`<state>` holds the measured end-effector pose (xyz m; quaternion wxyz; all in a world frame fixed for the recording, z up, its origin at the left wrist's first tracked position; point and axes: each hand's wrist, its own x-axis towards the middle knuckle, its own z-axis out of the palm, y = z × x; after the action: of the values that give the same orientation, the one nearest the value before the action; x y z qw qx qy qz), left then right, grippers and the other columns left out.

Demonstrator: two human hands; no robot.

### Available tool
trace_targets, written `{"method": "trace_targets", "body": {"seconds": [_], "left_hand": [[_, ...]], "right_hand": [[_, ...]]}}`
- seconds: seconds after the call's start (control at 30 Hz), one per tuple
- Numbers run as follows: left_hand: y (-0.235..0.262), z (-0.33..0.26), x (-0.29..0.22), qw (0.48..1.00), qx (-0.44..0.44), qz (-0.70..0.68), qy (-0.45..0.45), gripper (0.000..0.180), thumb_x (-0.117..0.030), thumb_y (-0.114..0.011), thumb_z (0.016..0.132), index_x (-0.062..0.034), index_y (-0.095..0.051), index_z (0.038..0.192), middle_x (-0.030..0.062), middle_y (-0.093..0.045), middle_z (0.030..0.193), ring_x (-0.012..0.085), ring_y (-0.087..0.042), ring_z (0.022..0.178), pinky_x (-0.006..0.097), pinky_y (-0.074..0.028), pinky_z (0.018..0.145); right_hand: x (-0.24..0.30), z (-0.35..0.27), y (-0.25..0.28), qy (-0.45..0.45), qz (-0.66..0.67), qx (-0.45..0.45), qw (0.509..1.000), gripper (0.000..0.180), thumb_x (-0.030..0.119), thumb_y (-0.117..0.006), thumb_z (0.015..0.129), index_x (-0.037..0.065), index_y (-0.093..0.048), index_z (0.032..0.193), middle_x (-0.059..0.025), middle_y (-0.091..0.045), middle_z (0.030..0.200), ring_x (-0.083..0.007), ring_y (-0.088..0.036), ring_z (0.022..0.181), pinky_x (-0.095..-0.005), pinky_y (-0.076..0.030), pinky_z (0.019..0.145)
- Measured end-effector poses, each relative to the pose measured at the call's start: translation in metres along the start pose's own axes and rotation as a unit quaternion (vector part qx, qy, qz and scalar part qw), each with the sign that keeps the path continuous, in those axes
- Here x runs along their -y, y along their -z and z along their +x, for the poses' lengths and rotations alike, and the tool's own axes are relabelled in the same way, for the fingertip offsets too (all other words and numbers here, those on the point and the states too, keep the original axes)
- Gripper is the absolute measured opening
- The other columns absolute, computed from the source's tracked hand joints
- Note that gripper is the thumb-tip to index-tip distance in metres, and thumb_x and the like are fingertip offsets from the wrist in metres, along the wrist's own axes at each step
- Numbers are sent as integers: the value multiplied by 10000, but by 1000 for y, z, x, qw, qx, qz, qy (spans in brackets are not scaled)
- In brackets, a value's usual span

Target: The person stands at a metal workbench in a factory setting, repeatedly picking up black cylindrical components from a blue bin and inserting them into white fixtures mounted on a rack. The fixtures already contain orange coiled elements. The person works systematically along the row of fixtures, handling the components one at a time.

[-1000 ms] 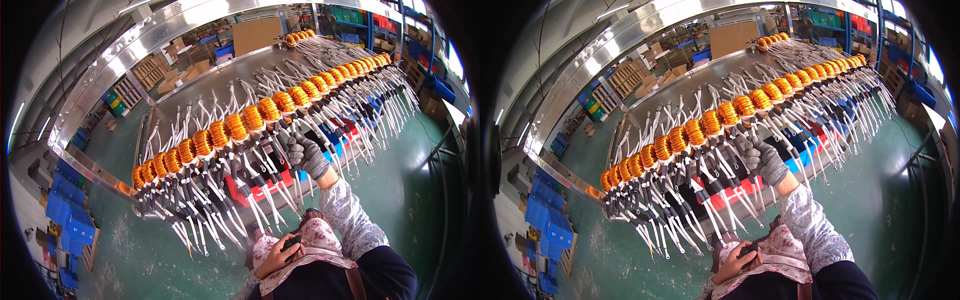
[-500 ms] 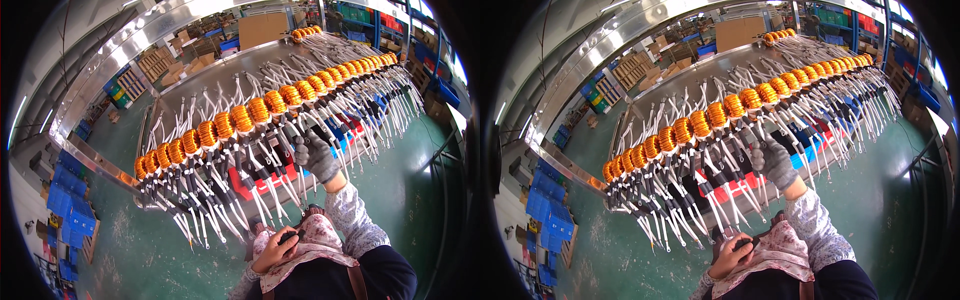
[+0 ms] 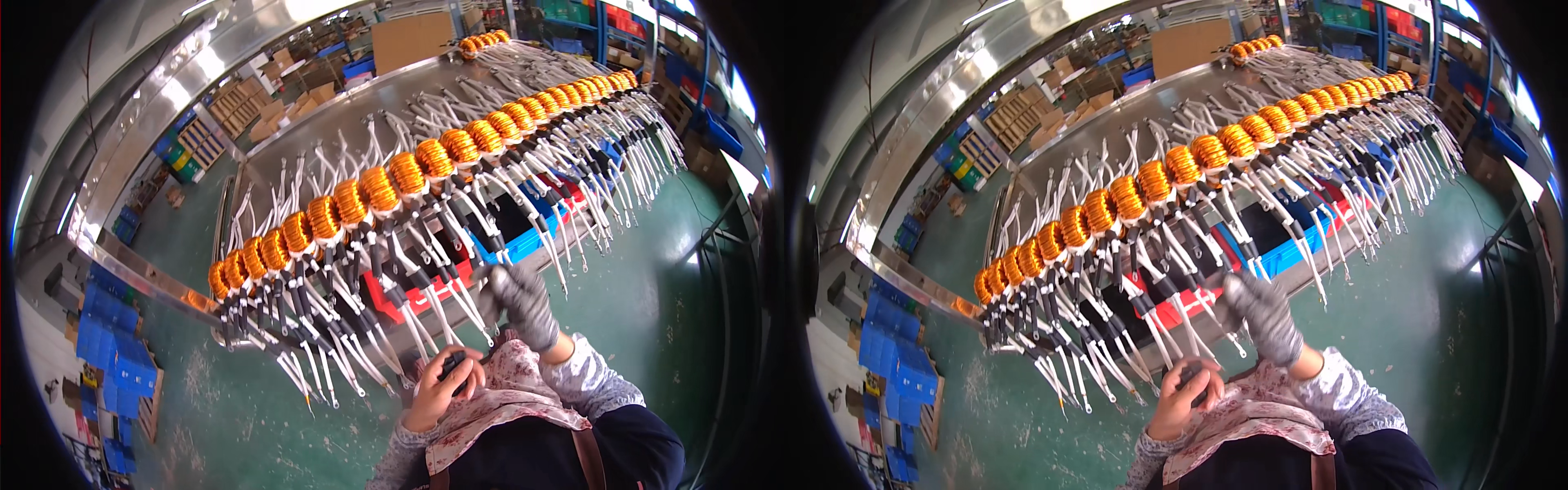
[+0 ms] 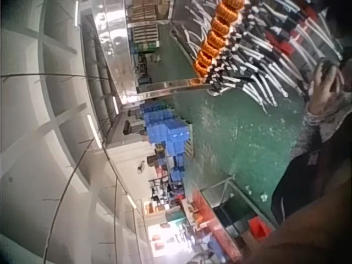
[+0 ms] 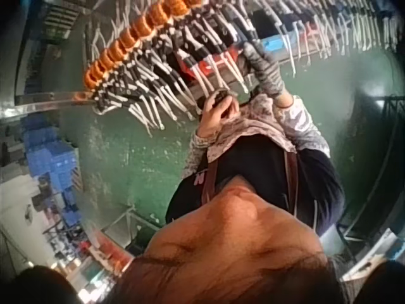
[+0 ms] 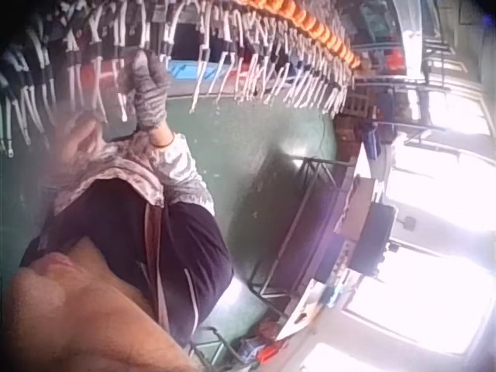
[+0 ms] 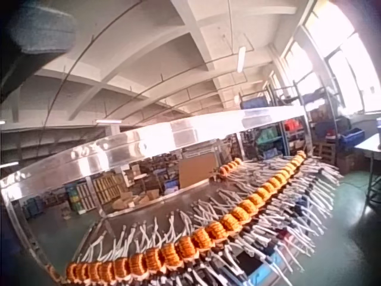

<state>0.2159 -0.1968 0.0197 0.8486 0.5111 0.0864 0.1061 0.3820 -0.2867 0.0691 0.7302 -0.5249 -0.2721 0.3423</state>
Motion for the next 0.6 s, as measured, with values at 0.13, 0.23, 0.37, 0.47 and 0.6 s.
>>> {"method": "trace_targets", "body": {"seconds": [0.13, 0.23, 0.37, 0.47, 0.6], "left_hand": [[2, -11, 2, 999, -34, 19, 28, 186, -153, -484, 919, 3, -498, 1021, 95, -570, 746, 100, -491, 547, 203, -363, 468], [9, -19, 10, 997, -57, 19, 39, 178, -161, -469, 929, -12, -507, 1019, 76, -569, 748, 72, -481, 551, 197, -327, 451], [11, -22, 10, 996, -66, 26, 50, 171, -158, -486, 916, -12, -506, 1001, 81, -567, 729, 93, -484, 537, 194, -352, 465], [11, -23, 9, 997, -62, 30, 46, 172, -164, -484, 918, -13, -507, 999, 79, -568, 731, 91, -484, 538, 193, -350, 462], [10, -20, 13, 996, -54, 26, 62, 179, -177, -488, 920, -21, -509, 1006, 74, -566, 733, 88, -486, 549, 191, -344, 461]], "right_hand": [[4, 49, 37, 165, -145, -125, 968, 333, 321, -450, 947, 21, -590, 982, 29, -489, 726, -57, -428, 703, -217, -388, 624], [2, 58, 31, 185, -133, -162, 960, 273, 271, -482, 938, 18, -583, 946, 24, -519, 763, -52, -441, 708, -213, -393, 628], [6, 62, 32, 105, -72, -135, 983, 245, 259, -514, 920, 29, -599, 928, 40, -505, 693, -48, -423, 613, -205, -359, 550], [8, 57, 32, 116, -87, -129, 981, 244, 270, -531, 908, 41, -612, 893, 53, -485, 654, -41, -391, 567, -197, -321, 508], [15, 65, 33, 40, -15, -119, 992, 267, 283, -532, 904, 32, -618, 871, 48, -434, 552, -54, -368, 454, -221, -293, 411]]}}
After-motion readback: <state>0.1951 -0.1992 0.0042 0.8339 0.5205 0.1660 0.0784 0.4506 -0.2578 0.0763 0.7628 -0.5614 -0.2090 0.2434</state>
